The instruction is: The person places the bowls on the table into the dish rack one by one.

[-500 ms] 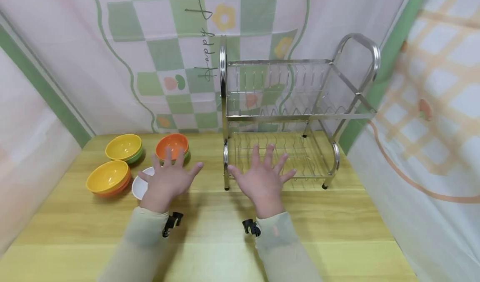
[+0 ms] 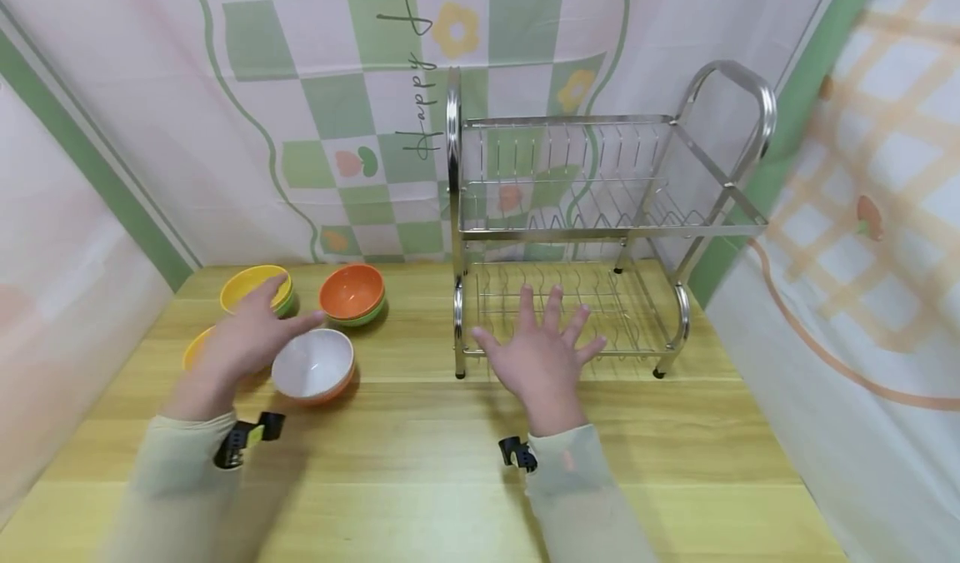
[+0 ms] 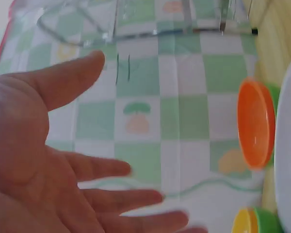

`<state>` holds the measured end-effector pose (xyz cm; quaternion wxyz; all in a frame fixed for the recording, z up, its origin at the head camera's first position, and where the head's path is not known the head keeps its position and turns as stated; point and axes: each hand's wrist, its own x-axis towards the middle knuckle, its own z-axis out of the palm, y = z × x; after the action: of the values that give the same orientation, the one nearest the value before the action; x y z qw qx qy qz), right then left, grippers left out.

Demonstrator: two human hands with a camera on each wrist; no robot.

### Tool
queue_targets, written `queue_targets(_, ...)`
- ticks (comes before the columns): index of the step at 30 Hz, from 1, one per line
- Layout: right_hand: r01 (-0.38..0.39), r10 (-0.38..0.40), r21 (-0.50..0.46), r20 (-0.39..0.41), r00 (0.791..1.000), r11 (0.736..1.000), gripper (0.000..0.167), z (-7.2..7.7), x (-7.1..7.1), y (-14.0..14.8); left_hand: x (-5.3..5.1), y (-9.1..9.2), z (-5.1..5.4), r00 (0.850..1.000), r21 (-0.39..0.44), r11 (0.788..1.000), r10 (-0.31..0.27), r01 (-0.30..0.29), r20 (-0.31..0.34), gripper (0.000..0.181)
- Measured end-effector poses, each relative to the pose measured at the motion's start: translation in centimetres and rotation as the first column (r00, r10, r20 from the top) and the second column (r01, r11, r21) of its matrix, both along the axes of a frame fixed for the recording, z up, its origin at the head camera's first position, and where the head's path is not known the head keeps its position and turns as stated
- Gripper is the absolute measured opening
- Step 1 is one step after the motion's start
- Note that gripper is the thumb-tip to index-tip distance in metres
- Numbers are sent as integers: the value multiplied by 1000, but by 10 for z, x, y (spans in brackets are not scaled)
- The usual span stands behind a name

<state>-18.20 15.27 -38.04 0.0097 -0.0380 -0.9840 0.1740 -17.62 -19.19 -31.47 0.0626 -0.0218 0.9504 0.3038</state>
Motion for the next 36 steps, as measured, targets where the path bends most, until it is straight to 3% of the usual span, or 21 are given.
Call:
queue_targets(3, -3, 3, -13, -3, 1000, 1000, 116, 0, 0, 2, 3, -24, 2, 999, 104, 994, 26, -29, 27, 94)
queue_targets(5, -7, 7, -14, -8, 1000, 1000, 116, 0, 0, 3, 3, -37, -1, 998, 233, 972, 25, -37, 55, 84)
queue_targets(7, -8, 8, -16, -10, 1000, 1000, 115, 0, 0, 4, 3, -48, -5, 994, 392, 918, 25, -65, 107, 79)
queue_targets(9, -7, 7, -16, -11, 1000, 1000, 115, 0, 1, 5, 1, -57, -9, 985, 496, 862, 25, -107, 170, 79)
queue_targets(11, -8, 7, -16, -11, 1000, 1000, 115, 1, 1, 6, 0, -63, -14, 972, 546, 823, 29, -154, 232, 80)
queue_targets(16, -10, 10, -14, -1, 1000, 1000, 115, 2, 1, 7, -4, -74, -26, 935, 567, 791, 21, -231, 353, 81)
queue_targets(21, -17, 17, -15, 8, 1000, 1000, 115, 2, 1, 9, -10, -80, -38, 909, 560, 790, -7, -251, 418, 76)
queue_targets(25, -20, 20, -15, 6, 1000, 1000, 115, 2, 1, 9, -16, -81, -48, 902, 534, 815, -35, -223, 430, 70)
queue_targets(32, -20, 20, -28, 0, 1000, 999, 113, 0, 1, 9, -25, -77, -62, 910, 496, 846, -31, -196, 414, 66)
queue_targets(36, -19, 19, -30, -2, 1000, 999, 113, 0, 1, 8, -29, -75, -65, 919, 435, 884, -15, -171, 393, 58)
